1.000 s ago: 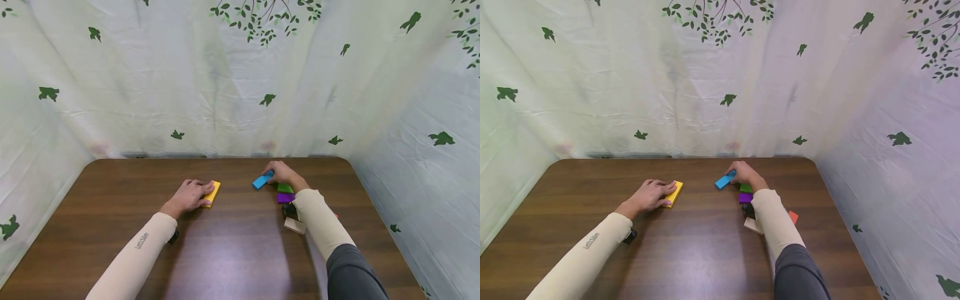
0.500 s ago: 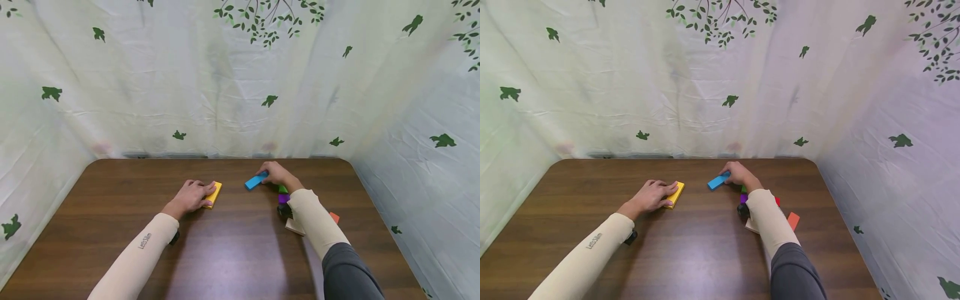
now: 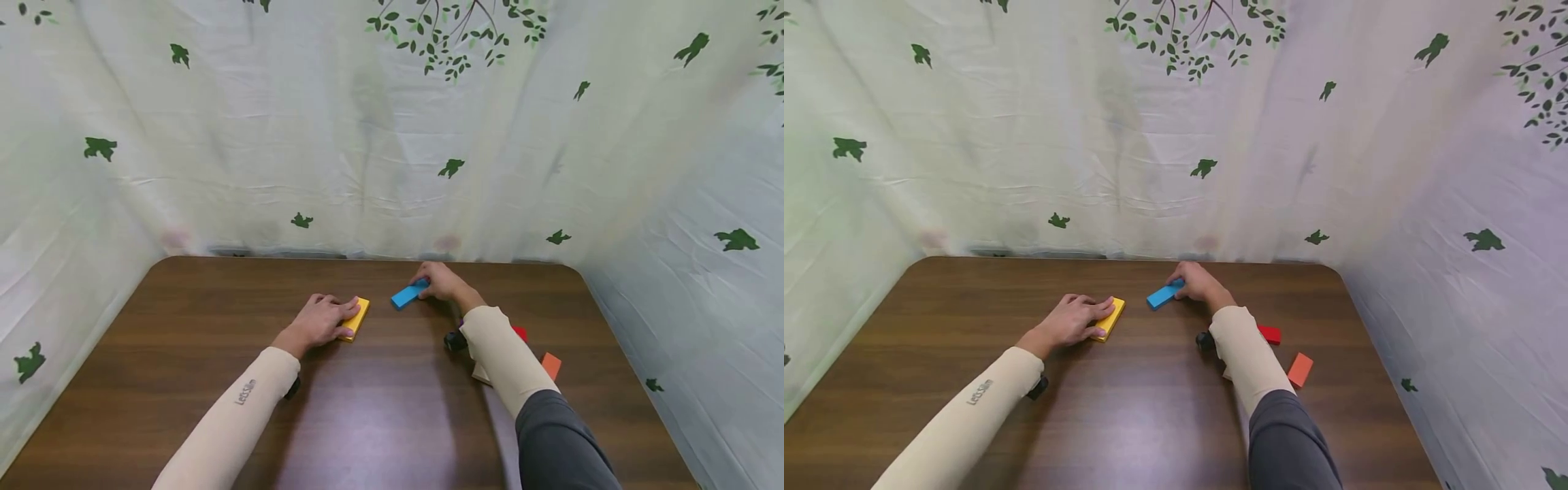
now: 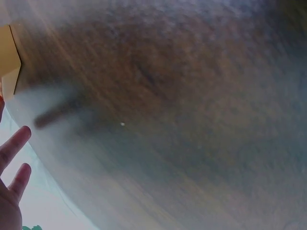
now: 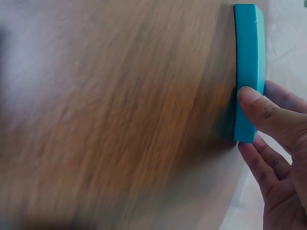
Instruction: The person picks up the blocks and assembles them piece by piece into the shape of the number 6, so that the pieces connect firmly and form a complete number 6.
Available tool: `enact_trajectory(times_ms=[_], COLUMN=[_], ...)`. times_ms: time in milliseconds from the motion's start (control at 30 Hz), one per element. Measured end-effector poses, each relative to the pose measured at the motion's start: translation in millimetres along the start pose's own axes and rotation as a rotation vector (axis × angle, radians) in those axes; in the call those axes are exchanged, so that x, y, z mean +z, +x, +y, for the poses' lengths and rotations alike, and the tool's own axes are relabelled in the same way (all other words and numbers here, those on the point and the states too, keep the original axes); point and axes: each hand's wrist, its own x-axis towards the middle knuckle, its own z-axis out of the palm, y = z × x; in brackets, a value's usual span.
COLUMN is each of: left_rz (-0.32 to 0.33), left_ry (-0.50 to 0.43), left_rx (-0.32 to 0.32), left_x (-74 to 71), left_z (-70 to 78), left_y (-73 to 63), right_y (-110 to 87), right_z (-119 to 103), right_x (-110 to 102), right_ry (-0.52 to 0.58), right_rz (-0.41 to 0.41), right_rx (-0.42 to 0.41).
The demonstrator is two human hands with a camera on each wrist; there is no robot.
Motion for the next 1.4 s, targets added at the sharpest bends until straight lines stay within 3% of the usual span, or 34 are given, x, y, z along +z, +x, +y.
enact_trajectory(times_ms=[867, 1400], left_rz=[-0.041, -0.076], left_ry=[-0.027, -0.033], left_rx=[-0.046, -0.071], left_x=[-1.7, -4.2], left_z=[1.4, 1.8], left_y=[0.0, 0.5], right_y=[34.7, 54.3], right_z=[-21.5, -33.0], right_x=[1.1, 8.4], right_ry=[-0.085, -0.154], right_rz=[-0.088, -0.094], right_rx=[-0.002, 0.02])
